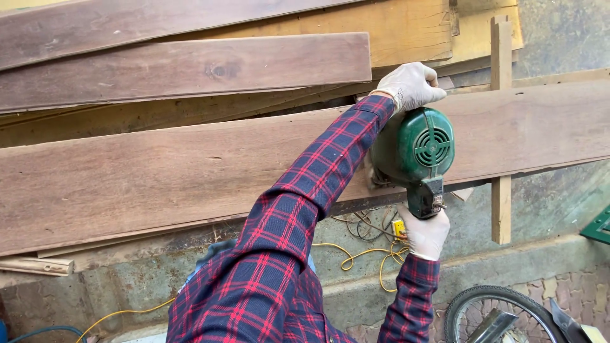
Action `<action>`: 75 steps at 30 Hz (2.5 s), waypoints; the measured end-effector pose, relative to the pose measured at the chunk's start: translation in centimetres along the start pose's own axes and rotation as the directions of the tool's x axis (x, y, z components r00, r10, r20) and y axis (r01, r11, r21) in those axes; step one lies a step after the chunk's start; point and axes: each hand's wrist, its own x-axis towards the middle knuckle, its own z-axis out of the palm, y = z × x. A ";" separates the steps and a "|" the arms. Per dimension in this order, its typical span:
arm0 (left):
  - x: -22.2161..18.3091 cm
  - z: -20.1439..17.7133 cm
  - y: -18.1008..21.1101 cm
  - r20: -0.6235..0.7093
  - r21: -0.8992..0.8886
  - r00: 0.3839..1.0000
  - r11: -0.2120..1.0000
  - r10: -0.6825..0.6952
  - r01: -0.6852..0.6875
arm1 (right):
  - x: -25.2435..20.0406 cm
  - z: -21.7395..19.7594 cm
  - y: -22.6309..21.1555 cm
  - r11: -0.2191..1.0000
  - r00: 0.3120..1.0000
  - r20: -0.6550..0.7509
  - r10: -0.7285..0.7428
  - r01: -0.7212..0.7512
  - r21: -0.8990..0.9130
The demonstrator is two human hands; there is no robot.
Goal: The person picks up an electric planer and runs it along the surface of a long wooden plank laid across a workbench, planing the wood. They move the tool back and forth along the plank, repositioning it to plane different sections of the board.
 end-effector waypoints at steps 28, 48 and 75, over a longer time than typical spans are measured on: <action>-16.4 -16.4 -11.6 -0.396 -0.225 0.900 0.970 -0.180 0.095 | -1.5 9.3 -10.9 0.900 0.907 0.375 -0.194 0.316 -0.300; -32.9 -25.0 -22.0 -0.640 -0.381 0.705 0.923 -0.305 0.054 | -11.0 19.3 -18.5 0.828 0.751 0.622 -0.221 0.482 -0.287; -34.5 -16.5 -19.8 -0.531 -0.431 0.833 0.895 -0.154 -0.110 | -14.4 12.7 -11.0 0.790 0.821 0.439 -0.365 0.523 -0.320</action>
